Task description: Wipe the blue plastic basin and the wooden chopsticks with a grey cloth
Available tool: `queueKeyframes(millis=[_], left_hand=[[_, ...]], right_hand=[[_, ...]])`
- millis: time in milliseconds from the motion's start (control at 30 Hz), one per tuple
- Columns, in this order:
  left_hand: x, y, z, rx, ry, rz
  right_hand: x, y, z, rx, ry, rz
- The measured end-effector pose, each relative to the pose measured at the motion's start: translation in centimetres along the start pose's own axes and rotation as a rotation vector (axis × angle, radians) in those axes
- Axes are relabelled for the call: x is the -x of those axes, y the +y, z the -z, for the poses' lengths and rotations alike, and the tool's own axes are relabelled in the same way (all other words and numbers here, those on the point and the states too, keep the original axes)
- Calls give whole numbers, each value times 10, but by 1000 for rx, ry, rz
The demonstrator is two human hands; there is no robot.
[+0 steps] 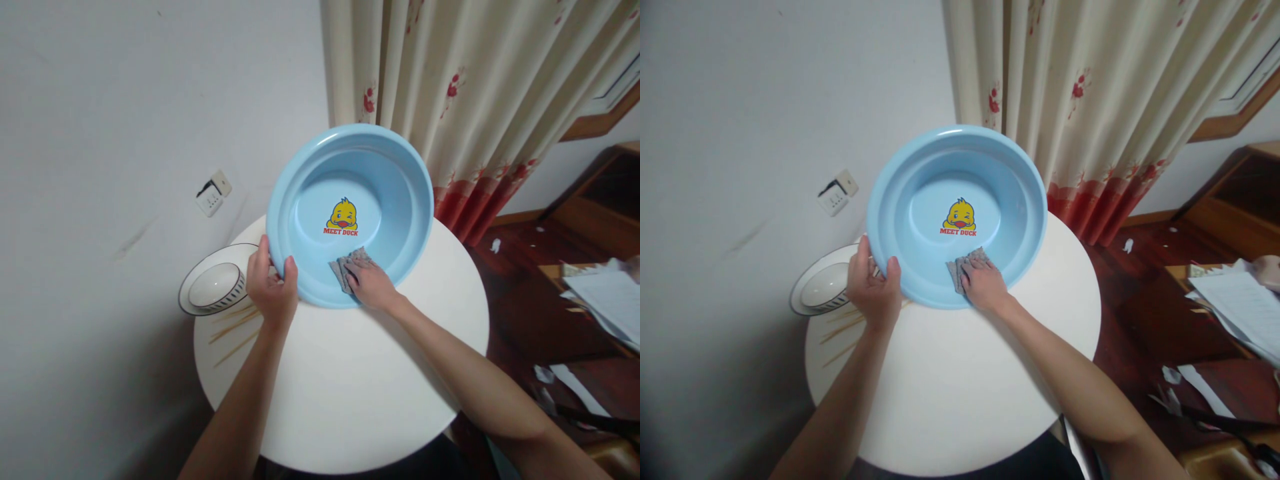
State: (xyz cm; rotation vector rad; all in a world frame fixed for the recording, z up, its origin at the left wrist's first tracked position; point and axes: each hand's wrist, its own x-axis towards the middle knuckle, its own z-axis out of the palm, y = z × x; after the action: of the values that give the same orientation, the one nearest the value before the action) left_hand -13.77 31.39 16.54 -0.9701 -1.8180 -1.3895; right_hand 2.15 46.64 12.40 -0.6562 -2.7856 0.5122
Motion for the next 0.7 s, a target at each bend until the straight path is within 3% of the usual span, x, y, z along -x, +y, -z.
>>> queueKeyframes(millis=[133, 333, 567, 700], left_hand=[[1, 1, 0, 36, -108, -40], [14, -9, -12, 245, -129, 80], [18, -17, -10, 224, -141, 86], [16, -16, -12, 271, -141, 123]], right_hand=[[1, -6, 2, 14, 3, -45], [0, -8, 0, -8, 12, -58], [-2, -6, -6, -331, 29, 132], [-4, -4, -8, -394, 18, 181]])
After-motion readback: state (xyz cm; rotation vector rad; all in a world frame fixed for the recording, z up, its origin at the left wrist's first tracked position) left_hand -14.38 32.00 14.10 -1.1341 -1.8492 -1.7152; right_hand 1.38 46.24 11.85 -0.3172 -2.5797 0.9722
